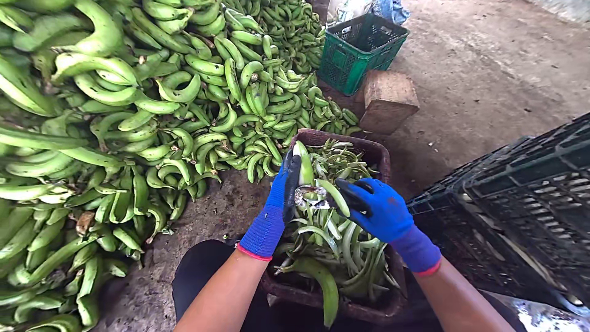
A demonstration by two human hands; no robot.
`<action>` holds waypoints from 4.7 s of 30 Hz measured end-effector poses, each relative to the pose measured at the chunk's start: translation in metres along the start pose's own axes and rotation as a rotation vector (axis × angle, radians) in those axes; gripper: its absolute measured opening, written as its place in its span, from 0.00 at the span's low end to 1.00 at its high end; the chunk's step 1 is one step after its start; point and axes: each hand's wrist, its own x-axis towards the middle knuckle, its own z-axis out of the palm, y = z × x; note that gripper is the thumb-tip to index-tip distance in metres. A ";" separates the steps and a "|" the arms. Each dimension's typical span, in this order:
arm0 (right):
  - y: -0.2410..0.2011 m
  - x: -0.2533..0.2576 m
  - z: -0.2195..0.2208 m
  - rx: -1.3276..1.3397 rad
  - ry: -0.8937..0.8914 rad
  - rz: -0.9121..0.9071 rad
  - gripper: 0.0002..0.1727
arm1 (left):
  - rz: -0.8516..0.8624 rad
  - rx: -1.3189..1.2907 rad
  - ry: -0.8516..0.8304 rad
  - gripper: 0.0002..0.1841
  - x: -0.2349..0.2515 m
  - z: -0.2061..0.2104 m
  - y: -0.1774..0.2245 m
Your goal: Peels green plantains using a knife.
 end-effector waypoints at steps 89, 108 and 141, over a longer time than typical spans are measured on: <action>-0.002 -0.006 -0.004 0.142 -0.192 0.048 0.29 | -0.102 -0.327 -0.051 0.17 -0.003 -0.004 0.003; -0.021 -0.006 -0.014 0.516 -0.106 0.448 0.41 | 0.028 0.075 -0.120 0.26 -0.037 0.014 0.010; -0.012 -0.037 -0.065 0.661 -0.087 0.388 0.31 | 0.069 -0.013 0.158 0.32 -0.018 -0.001 0.008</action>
